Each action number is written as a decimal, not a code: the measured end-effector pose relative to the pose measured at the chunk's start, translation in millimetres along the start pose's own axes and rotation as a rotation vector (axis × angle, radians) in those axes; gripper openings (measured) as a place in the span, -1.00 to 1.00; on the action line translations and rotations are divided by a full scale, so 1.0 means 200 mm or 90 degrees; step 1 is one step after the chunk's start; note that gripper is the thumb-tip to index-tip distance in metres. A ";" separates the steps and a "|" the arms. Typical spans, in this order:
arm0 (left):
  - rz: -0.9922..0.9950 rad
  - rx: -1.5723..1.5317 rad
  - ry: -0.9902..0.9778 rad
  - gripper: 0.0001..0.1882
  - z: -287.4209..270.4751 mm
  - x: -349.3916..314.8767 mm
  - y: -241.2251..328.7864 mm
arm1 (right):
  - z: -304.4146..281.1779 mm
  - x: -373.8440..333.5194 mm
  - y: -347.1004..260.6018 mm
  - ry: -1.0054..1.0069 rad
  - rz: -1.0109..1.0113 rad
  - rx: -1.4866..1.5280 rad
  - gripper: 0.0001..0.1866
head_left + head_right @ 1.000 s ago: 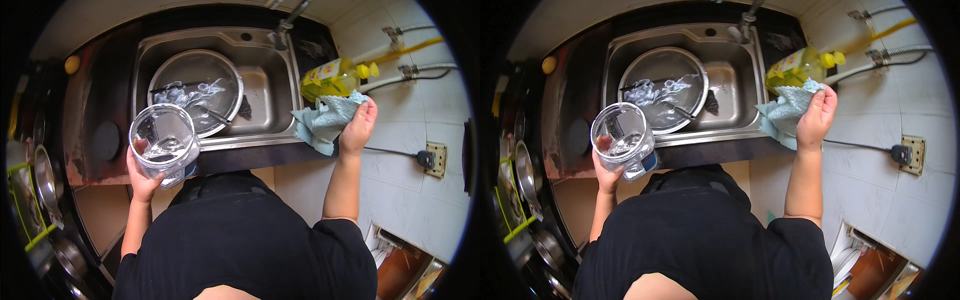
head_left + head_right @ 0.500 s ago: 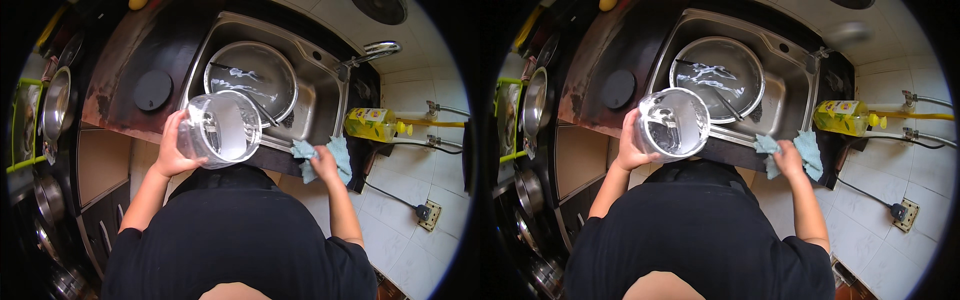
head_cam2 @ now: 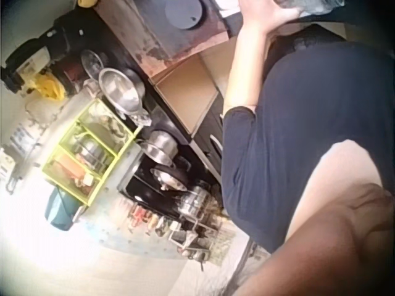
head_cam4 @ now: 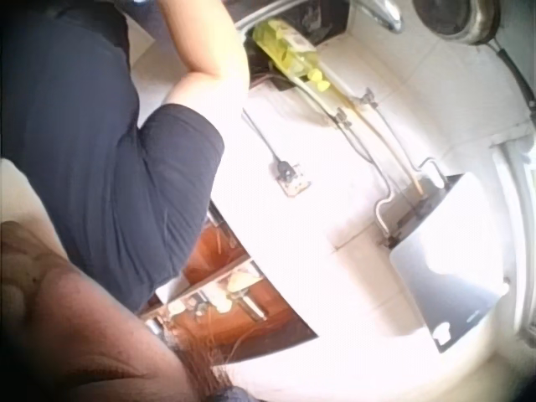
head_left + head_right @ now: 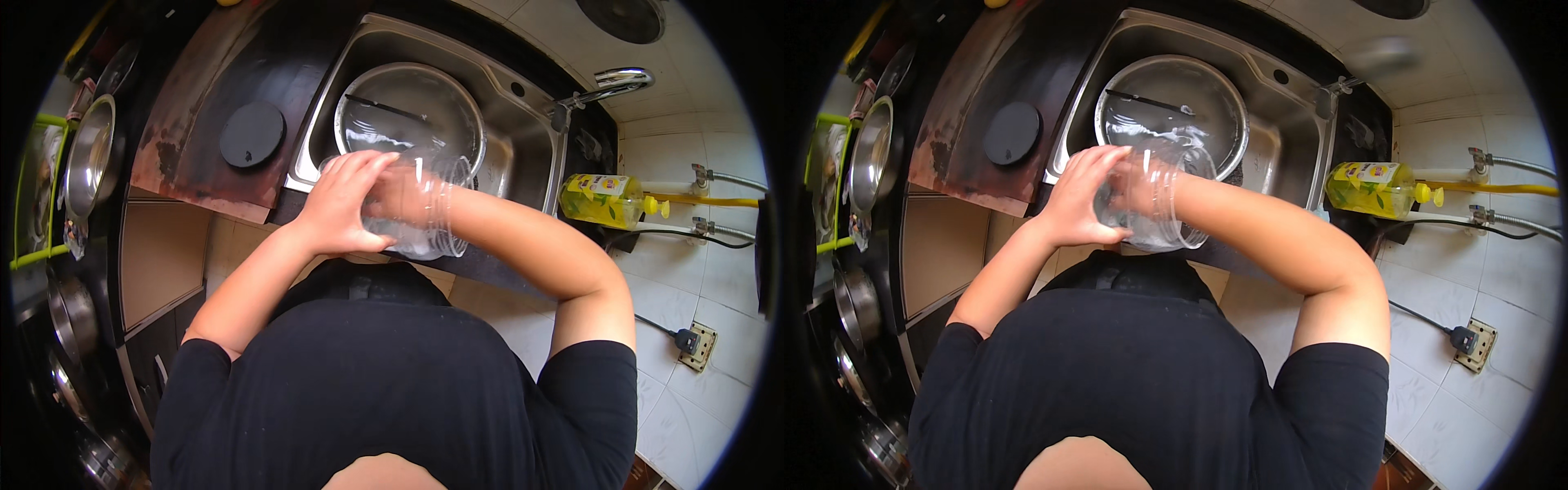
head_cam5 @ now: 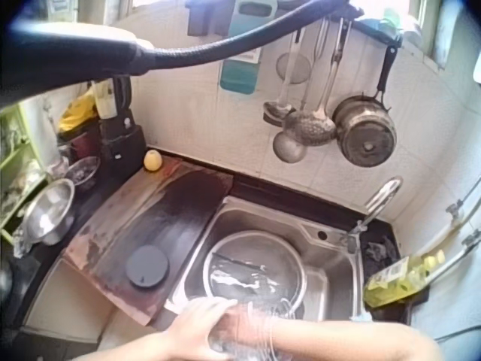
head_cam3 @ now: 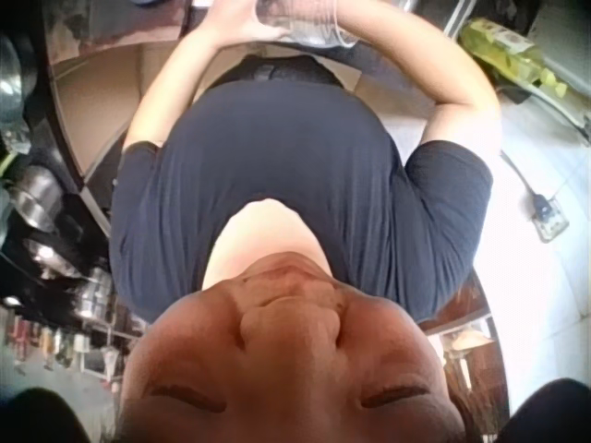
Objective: The person cleans a table with a cloth, then moves to the kitchen to wash a plastic container and its lid. They use a cloth and dish soap to scrub the container inside and out, rinse it under running water, and clean the lid separately.
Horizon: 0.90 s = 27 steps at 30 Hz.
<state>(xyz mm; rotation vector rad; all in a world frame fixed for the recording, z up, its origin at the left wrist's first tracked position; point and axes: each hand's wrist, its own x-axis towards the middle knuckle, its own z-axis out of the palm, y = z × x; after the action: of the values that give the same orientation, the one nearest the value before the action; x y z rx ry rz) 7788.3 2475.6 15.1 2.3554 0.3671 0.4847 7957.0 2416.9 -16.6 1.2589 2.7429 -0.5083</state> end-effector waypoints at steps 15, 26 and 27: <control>0.027 0.019 0.047 -0.05 0.02 0.04 -0.02 | 0.16 0.01 0.01 -0.069 0.055 0.500 -0.65; -0.018 0.012 0.028 -0.04 -0.03 0.12 -0.08 | -0.31 -0.39 0.05 -0.103 0.250 -0.195 -0.90; -0.013 0.012 0.022 -0.04 -0.02 0.12 -0.06 | -0.29 -0.42 0.04 -0.097 0.247 -0.110 -0.85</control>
<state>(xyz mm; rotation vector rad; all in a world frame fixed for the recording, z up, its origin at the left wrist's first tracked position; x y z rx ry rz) 7806.1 2496.3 14.9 2.3624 0.4128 0.5159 8022.3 2381.0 53.6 1.5784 2.2817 -0.3074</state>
